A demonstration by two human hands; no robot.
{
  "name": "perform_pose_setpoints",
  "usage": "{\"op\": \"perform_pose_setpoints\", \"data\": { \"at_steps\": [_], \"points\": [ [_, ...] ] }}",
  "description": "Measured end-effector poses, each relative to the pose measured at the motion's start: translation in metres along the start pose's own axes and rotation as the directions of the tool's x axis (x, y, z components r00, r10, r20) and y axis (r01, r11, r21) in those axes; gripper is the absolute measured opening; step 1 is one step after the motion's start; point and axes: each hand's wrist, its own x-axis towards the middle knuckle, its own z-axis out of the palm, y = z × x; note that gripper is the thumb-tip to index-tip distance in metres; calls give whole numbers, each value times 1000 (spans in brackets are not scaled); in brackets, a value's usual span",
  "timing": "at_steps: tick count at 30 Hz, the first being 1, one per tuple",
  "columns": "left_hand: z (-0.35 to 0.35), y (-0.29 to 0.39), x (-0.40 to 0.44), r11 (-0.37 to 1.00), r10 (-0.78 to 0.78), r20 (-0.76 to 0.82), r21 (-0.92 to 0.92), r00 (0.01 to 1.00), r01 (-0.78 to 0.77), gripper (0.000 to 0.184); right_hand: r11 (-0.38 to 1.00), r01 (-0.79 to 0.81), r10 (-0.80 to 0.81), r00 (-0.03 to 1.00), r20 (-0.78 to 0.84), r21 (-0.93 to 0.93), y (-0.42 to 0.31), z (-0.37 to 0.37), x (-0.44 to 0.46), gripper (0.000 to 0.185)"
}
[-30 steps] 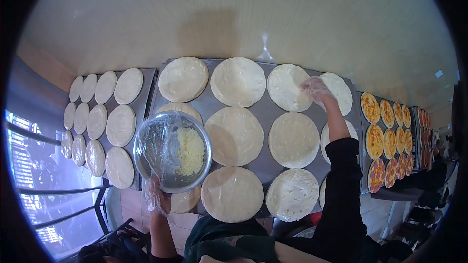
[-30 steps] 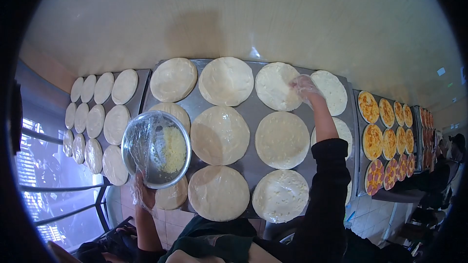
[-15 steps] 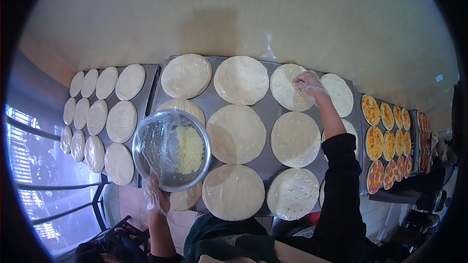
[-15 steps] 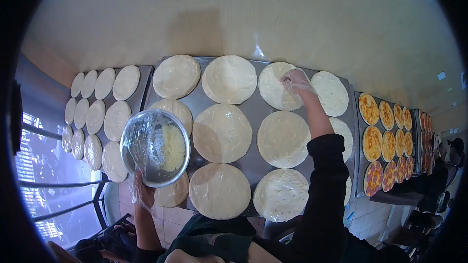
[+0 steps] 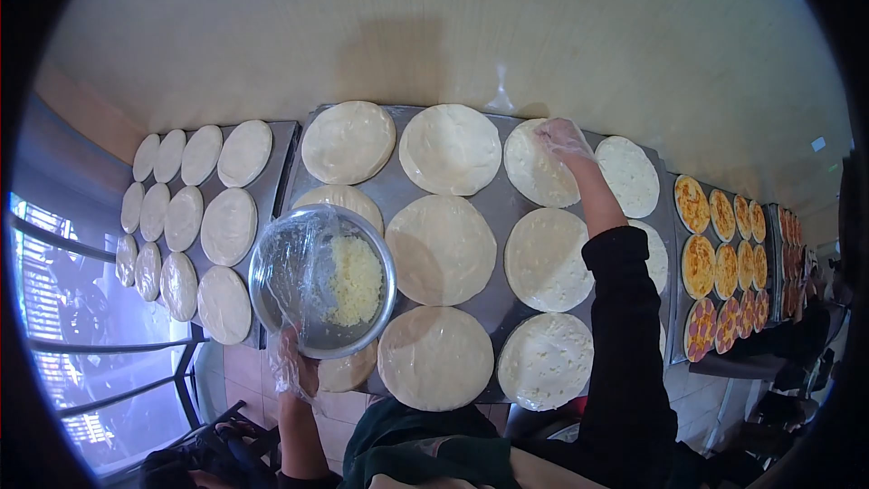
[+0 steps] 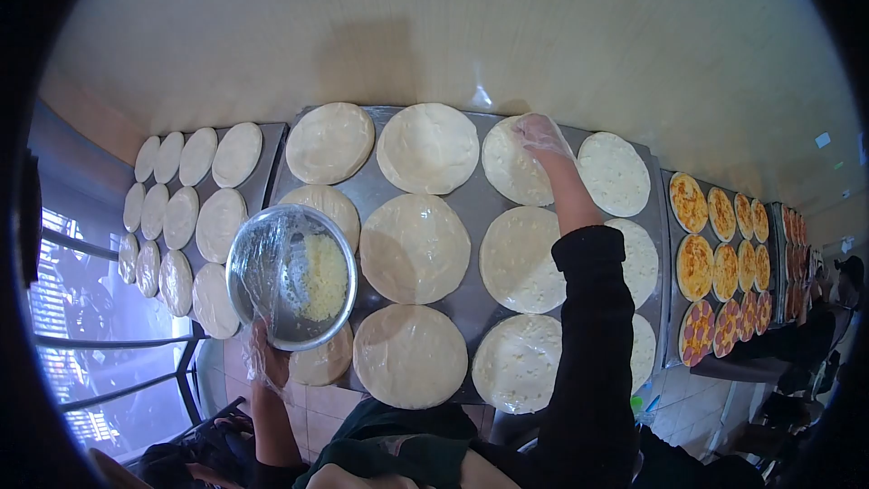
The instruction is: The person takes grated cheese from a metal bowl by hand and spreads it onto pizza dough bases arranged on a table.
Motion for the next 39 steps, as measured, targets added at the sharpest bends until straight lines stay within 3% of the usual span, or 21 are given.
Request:
{"op": "perform_pose_setpoints", "data": {
  "at_steps": [1,3,5,8,11,15,18,21,24,26,30,35,36,38,39],
  "points": [
    [2,-1,-1,990,90,12,111,996,-91,42,999,-38,40,998,-49,38,0,2,-1,11],
    [8,4,-3,1000,5,-45,23,999,-4,43,994,-74,81,992,-97,75,2,1,-1,11],
    [10,6,-2,994,-85,-90,-70,992,79,43,969,-228,220,971,92,99,-10,-17,-6,15],
    [9,6,-2,998,-57,-59,-40,997,55,43,994,-106,104,992,78,25,-9,-22,-8,16],
    [10,10,-3,997,-75,-35,4,997,75,43,986,-162,165,978,130,-33,-6,-27,-11,14],
    [7,6,-1,997,-74,-63,-8,995,73,42,985,-170,167,982,91,29,-5,-34,-23,13],
    [8,8,-1,997,-74,-52,-19,996,73,41,988,-147,150,985,84,-40,1,-34,-26,12],
    [11,10,-1,996,-79,-43,-44,996,77,39,993,-112,110,993,-53,-49,21,-23,-24,14],
    [7,9,-1,997,-70,-22,-40,997,69,37,973,-231,230,971,58,14,16,-32,-26,15],
    [7,10,-2,998,-64,-10,-28,998,64,36,965,-252,257,963,82,-73,17,-32,-28,15],
    [7,10,-3,997,-67,-17,-46,998,66,37,985,-151,158,985,71,-89,20,-26,-30,14],
    [7,11,-3,993,-67,13,-95,998,68,40,969,-160,112,964,240,190,-9,-24,-29,14],
    [10,13,-4,993,-72,6,-89,997,72,41,969,-162,115,965,236,189,-21,-22,-29,14],
    [9,13,-3,994,-73,4,-80,997,73,42,997,-75,70,970,233,12,-39,-16,-29,15],
    [3,8,-3,999,8,32,52,999,-9,42,997,-77,72,971,227,13,-47,-14,-30,15]
  ]
}}
